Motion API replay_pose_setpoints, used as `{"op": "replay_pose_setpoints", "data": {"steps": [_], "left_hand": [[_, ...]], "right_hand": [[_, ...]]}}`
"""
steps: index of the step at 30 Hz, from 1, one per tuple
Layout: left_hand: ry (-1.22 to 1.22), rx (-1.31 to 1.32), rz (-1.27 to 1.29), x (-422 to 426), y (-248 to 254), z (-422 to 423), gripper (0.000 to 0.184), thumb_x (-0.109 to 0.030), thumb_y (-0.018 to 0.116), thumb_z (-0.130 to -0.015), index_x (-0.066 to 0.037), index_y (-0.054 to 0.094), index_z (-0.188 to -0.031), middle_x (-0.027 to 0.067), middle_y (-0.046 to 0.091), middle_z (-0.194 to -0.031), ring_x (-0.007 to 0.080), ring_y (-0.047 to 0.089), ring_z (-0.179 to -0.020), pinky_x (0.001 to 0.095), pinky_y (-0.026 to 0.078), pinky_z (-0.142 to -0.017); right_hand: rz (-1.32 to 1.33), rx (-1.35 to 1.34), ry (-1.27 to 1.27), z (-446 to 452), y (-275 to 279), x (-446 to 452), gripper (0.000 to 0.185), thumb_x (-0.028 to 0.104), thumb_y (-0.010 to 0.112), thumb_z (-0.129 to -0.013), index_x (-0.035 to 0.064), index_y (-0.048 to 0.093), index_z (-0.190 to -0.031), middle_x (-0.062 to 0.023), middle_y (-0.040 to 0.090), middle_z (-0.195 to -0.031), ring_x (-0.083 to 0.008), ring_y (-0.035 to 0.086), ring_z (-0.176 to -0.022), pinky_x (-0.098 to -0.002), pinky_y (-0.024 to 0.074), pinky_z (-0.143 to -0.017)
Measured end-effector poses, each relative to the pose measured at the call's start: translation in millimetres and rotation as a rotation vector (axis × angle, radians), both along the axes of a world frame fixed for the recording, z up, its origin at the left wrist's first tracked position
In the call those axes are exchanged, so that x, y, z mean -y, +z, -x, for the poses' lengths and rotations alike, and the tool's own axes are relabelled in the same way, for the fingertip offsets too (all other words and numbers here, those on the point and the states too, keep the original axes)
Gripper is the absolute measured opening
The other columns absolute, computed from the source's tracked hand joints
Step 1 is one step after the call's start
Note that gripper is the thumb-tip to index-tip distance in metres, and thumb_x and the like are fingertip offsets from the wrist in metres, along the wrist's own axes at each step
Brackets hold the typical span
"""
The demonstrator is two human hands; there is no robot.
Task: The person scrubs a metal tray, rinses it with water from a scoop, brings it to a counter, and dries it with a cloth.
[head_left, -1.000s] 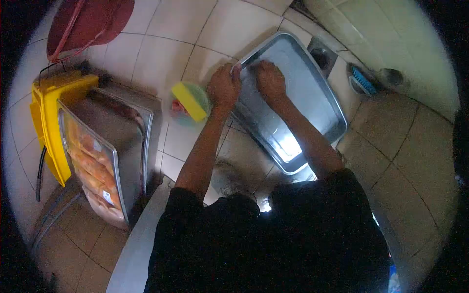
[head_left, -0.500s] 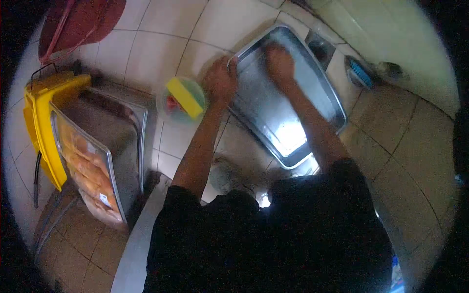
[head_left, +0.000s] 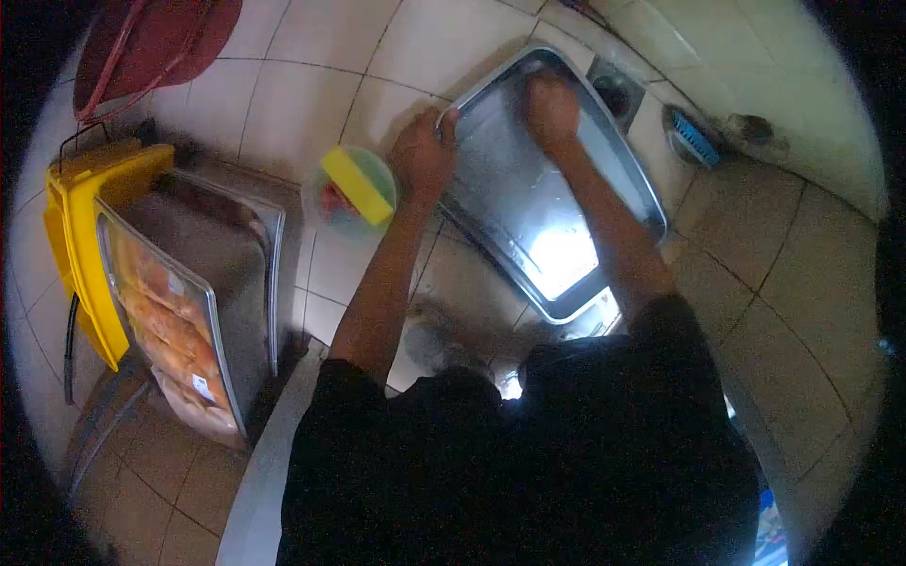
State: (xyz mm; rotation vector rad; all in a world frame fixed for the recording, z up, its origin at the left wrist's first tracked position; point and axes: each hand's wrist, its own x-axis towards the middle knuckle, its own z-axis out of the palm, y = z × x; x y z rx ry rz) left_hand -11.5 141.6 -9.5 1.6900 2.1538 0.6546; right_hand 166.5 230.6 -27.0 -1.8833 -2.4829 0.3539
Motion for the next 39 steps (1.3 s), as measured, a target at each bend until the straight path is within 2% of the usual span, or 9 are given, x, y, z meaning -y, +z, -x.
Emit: {"op": "replay_pose_setpoints", "data": {"steps": [5,9,14,17,20,25,28,34,39], "left_hand": [[-0.017,0.013,0.107,-5,-2,0,0.043,-0.042,0.04,-0.091,-0.004,0.058,-0.095,0.0199,0.06,-0.084,0.0385,0.059,-0.078,0.0483,0.045,-0.069],[-0.003,0.027,0.038,-2,10,-2,0.043,-0.041,0.039,-0.091,-0.003,0.058,-0.093,0.0198,0.06,-0.083,0.0392,0.058,-0.078,0.0491,0.044,-0.069],[-0.01,0.008,0.131,-5,8,-2,0.043,-0.041,0.04,-0.091,-0.003,0.059,-0.093,0.0201,0.061,-0.086,0.0397,0.058,-0.08,0.0485,0.044,-0.07],[0.004,0.016,0.099,-9,8,-1,0.043,-0.042,0.041,-0.09,-0.003,0.059,-0.093,0.0203,0.061,-0.087,0.0396,0.058,-0.08,0.0478,0.045,-0.071],[0.0,0.016,0.037,6,-7,1,0.044,-0.042,0.041,-0.09,-0.003,0.059,-0.093,0.0199,0.061,-0.087,0.0391,0.059,-0.08,0.0477,0.045,-0.071],[-0.035,0.03,0.092,-6,4,3,0.044,-0.043,0.04,-0.091,-0.004,0.06,-0.093,0.0185,0.061,-0.086,0.0382,0.06,-0.077,0.0478,0.045,-0.068],[-0.028,-0.008,0.125,1,1,-1,0.043,-0.043,0.04,-0.091,-0.005,0.06,-0.093,0.0178,0.062,-0.084,0.0382,0.06,-0.074,0.0477,0.046,-0.066],[0.025,-0.02,0.074,-5,-8,2,0.044,-0.044,0.041,-0.09,-0.005,0.06,-0.094,0.0184,0.062,-0.086,0.0375,0.06,-0.078,0.0464,0.046,-0.068],[0.03,0.052,0.229,-9,1,2,0.042,-0.045,0.043,-0.088,-0.008,0.061,-0.094,0.0186,0.063,-0.088,0.0374,0.06,-0.082,0.0463,0.046,-0.07]], "right_hand": [[-0.2,-0.093,0.117,23,-18,48,0.013,0.01,0.05,-0.075,0.0031,0.061,-0.079,-0.0182,0.059,-0.084,-0.0299,0.061,-0.077,-0.0421,0.0508,-0.068],[0.046,0.069,-0.016,13,33,7,0.014,0.009,0.049,-0.077,0.0045,0.062,-0.08,-0.0135,0.06,-0.086,-0.0269,0.061,-0.079,-0.0387,0.0522,-0.068],[-0.026,-0.054,0.122,23,7,42,0.016,0.006,0.049,-0.077,0.0014,0.061,-0.087,-0.017,0.059,-0.091,-0.0301,0.06,-0.086,-0.0425,0.0499,-0.074],[-0.164,-0.133,0.196,3,4,29,0.015,0.006,0.05,-0.077,0.0012,0.06,-0.087,-0.017,0.06,-0.088,-0.0305,0.061,-0.081,-0.0428,0.0511,-0.069],[-0.108,-0.017,0.003,-12,-14,7,0.016,0.011,0.05,-0.078,0.0022,0.059,-0.088,-0.0176,0.06,-0.079,-0.031,0.06,-0.071,-0.0416,0.0507,-0.063],[-0.295,-0.102,0.283,21,-1,31,0.014,0.011,0.05,-0.077,0.0016,0.059,-0.083,-0.0177,0.06,-0.077,-0.0318,0.061,-0.069,-0.0435,0.0509,-0.061],[0.041,0.048,-0.002,5,7,4,0.015,0.009,0.05,-0.075,0.0027,0.06,-0.084,-0.018,0.061,-0.079,-0.0317,0.061,-0.073,-0.0433,0.0511,-0.063],[-0.163,-0.203,0.224,28,6,47,0.014,0.01,0.048,-0.079,0.0016,0.059,-0.082,-0.0186,0.06,-0.083,-0.0322,0.061,-0.076,-0.0422,0.0507,-0.068],[-0.056,-0.155,-0.009,-4,12,8,0.017,0.015,0.051,-0.082,0.0008,0.059,-0.083,-0.0189,0.061,-0.078,-0.0338,0.062,-0.072,-0.0432,0.0498,-0.067]]}}
